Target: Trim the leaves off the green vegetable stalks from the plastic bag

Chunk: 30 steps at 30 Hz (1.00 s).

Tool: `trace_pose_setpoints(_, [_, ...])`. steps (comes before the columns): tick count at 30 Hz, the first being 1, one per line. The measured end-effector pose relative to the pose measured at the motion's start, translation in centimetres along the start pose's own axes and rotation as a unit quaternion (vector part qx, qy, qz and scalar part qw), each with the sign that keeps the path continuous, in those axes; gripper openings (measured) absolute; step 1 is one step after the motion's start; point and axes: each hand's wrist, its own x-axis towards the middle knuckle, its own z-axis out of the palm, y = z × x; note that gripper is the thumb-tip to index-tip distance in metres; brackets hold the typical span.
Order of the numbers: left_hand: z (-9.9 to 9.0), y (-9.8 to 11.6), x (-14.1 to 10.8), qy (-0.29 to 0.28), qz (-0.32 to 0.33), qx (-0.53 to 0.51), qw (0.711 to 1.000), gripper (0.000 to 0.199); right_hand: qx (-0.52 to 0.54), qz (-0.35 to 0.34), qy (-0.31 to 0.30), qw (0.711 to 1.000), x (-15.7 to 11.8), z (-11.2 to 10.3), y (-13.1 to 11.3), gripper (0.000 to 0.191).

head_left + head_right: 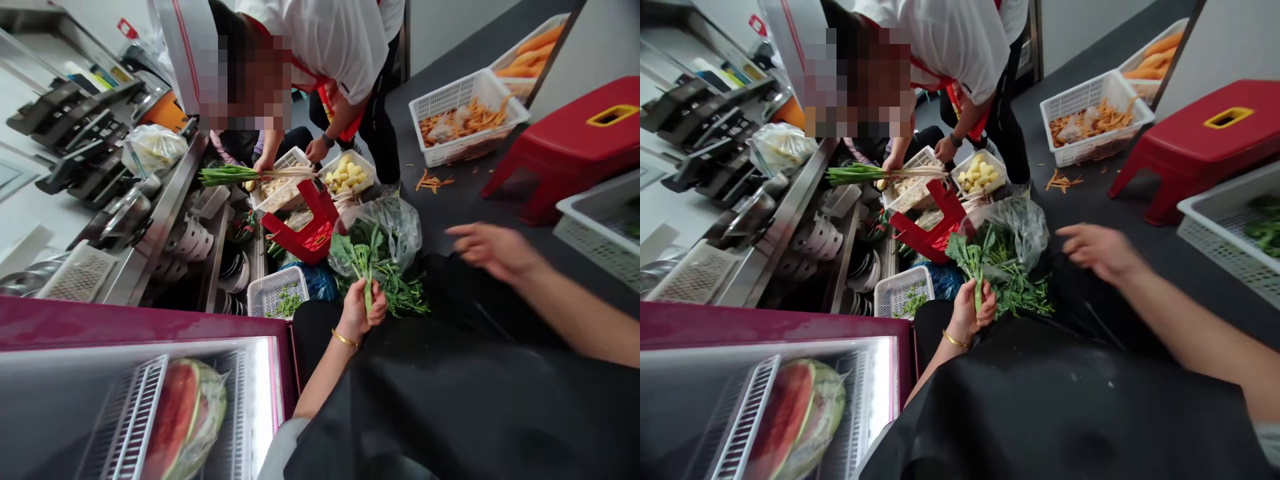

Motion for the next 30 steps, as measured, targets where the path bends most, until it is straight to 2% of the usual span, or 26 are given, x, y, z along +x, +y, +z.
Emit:
trace_pose_setpoints(2, [0.5, -0.3, 0.1, 0.018, -0.007, 0.037, 0.999, 0.037, 0.032, 0.036, -0.014, 0.999, 1.9, 2.5, -1.0, 0.042])
trace_pose_setpoints(3, [0.6, -0.5, 0.0, 0.045, 0.000, 0.050, 0.998, 0.038, 0.048, 0.055, -0.029, 0.997, 3.0, 4.2, -1.5, 0.043])
trace_pose_setpoints(5, [0.5, -0.9, -0.3, 0.128, 0.032, 0.059, 0.990, 0.041, 0.053, 0.071, -0.050, 0.995, 4.4, 7.7, -2.3, 0.043])
trace_pose_setpoints(6, [0.3, -1.0, -0.5, 0.175, 0.047, 0.054, 0.982, 0.043, 0.030, 0.060, -0.041, 0.997, 4.5, 9.4, -2.6, 0.044])
trace_pose_setpoints(7, [-0.1, -1.1, -0.7, 0.220, 0.060, 0.043, 0.973, 0.045, -0.007, 0.030, -0.019, 0.999, 4.1, 10.7, -2.7, 0.044])
trace_pose_setpoints(9, [-0.9, -1.1, -1.1, 0.288, 0.079, 0.021, 0.954, 0.048, -0.090, -0.079, 0.008, 0.993, 2.5, 12.3, -2.5, 0.041])
trace_pose_setpoints(11, [-1.6, -1.1, -1.5, 0.322, 0.114, 0.027, 0.939, 0.046, -0.139, -0.174, -0.019, 0.975, 0.8, 12.4, -2.4, 0.036])
trace_pose_setpoints(13, [-2.1, -1.2, -1.9, 0.336, 0.172, 0.092, 0.922, 0.040, -0.158, -0.170, -0.031, 0.972, 0.7, 11.7, -2.7, 0.036])
trace_pose_setpoints(16, [-2.1, -1.6, -2.4, 0.322, 0.247, 0.230, 0.885, 0.030, -0.167, -0.063, 0.014, 0.984, 3.4, 11.0, -3.7, 0.037])
trace_pose_setpoints(17, [-2.0, -1.7, -2.5, 0.309, 0.256, 0.252, 0.881, 0.027, -0.152, -0.027, 0.010, 0.988, 4.6, 11.0, -4.0, 0.036])
trace_pose_setpoints(18, [-1.9, -1.8, -2.6, 0.292, 0.252, 0.253, 0.887, 0.026, -0.126, 0.006, -0.009, 0.992, 5.6, 11.1, -4.1, 0.036])
trace_pose_setpoints(20, [-1.6, -1.7, -2.8, 0.257, 0.228, 0.193, 0.919, 0.024, -0.056, 0.058, -0.053, 0.995, 6.7, 11.7, -3.9, 0.040])
trace_pose_setpoints(22, [-1.4, -1.7, -2.8, 0.233, 0.213, 0.098, 0.944, 0.026, 0.000, 0.065, -0.043, 0.997, 6.2, 12.4, -3.2, 0.044])
trace_pose_setpoints(24, [-1.1, -2.0, -2.8, 0.230, 0.213, 0.031, 0.949, 0.029, -0.003, 0.005, 0.007, 1.000, 4.3, 12.7, -2.4, 0.045])
trace_pose_setpoints(26, [-0.8, -2.3, -2.7, 0.241, 0.219, 0.006, 0.946, 0.031, -0.061, -0.105, 0.030, 0.992, 2.0, 12.5, -1.7, 0.040])
trace_pose_setpoints(28, [-0.6, -2.3, -2.7, 0.244, 0.222, -0.001, 0.944, 0.035, -0.136, -0.227, 0.017, 0.964, -0.3, 12.0, -1.5, 0.034])
trace_pose_setpoints(30, [-0.4, -1.7, -3.0, 0.239, 0.218, -0.028, 0.946, 0.037, -0.196, -0.329, -0.007, 0.924, -2.0, 11.8, -1.4, 0.033])
